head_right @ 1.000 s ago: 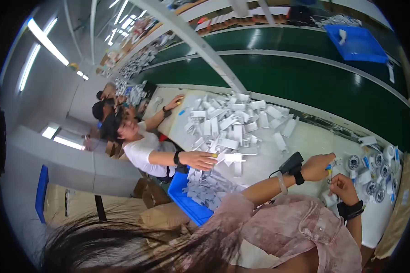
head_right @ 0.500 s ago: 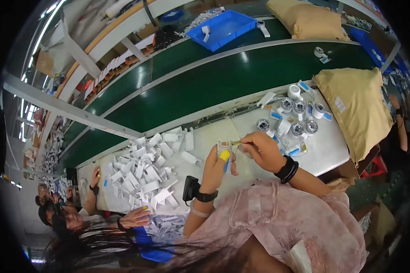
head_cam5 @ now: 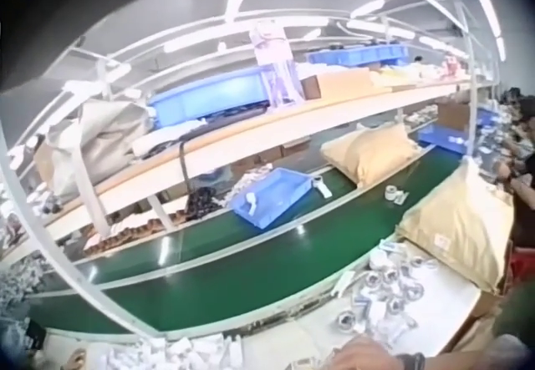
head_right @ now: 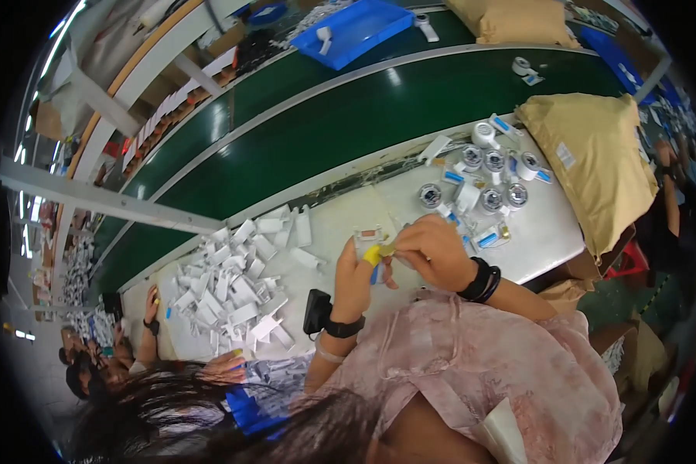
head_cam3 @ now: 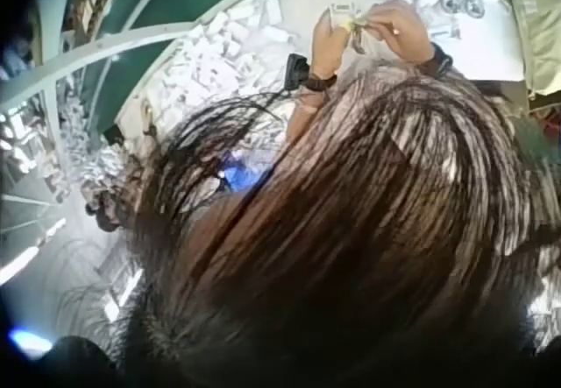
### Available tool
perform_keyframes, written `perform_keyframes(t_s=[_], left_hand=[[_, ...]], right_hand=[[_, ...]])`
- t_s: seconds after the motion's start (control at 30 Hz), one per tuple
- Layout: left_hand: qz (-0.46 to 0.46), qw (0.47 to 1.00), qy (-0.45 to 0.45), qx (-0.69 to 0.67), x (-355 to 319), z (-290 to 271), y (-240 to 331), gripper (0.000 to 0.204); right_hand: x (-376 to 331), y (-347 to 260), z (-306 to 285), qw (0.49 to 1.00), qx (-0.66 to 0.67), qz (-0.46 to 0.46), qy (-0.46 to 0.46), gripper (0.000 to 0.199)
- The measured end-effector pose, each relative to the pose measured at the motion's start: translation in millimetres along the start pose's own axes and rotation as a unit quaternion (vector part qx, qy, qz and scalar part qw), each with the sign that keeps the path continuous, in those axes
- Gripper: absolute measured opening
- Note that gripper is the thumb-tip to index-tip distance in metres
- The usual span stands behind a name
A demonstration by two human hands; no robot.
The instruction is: The person picks up a battery and a plastic housing, inserts the battery into the housing, and presses them together by hand. They then attach a small white component to the assembly and place the unit onto the green conveyor belt, repeating the process.
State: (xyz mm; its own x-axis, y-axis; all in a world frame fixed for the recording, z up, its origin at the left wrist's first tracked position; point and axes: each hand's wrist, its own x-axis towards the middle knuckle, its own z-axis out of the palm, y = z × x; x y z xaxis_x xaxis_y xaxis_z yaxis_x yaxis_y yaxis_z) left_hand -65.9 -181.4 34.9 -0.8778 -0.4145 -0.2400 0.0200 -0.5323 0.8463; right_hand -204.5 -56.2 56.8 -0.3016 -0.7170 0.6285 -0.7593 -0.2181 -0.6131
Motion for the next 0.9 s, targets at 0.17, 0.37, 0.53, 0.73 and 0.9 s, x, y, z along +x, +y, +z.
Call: perform_keyframes(t_s=[0.17, 0.37, 0.53, 0.73, 0.9], left_hand=[[0.026, 0.996, -0.006, 0.089, -4, 7, 8, 0.040], [0.050, 0.985, -0.009, 0.167, -6, 14, 8, 0.041], [0.045, 0.985, -0.023, 0.162, -2, 14, 5, 0.043], [0.075, 0.972, -0.019, 0.222, -2, 18, 5, 0.041], [0.086, 0.960, 0.002, 0.266, 0, 19, 5, 0.041]], right_hand=[[-4, 4, 10, 1.000, -0.009, -0.011, 0.022, 0.018], [-2, 8, 3, 0.999, -0.029, -0.010, 0.026, 0.021], [-2, 13, 0, 0.999, -0.038, -0.028, 0.015, 0.027], [-6, 13, -1, 0.999, -0.033, -0.014, 0.023, 0.029], [-9, 15, 2, 0.998, -0.041, -0.019, 0.035, 0.027]])
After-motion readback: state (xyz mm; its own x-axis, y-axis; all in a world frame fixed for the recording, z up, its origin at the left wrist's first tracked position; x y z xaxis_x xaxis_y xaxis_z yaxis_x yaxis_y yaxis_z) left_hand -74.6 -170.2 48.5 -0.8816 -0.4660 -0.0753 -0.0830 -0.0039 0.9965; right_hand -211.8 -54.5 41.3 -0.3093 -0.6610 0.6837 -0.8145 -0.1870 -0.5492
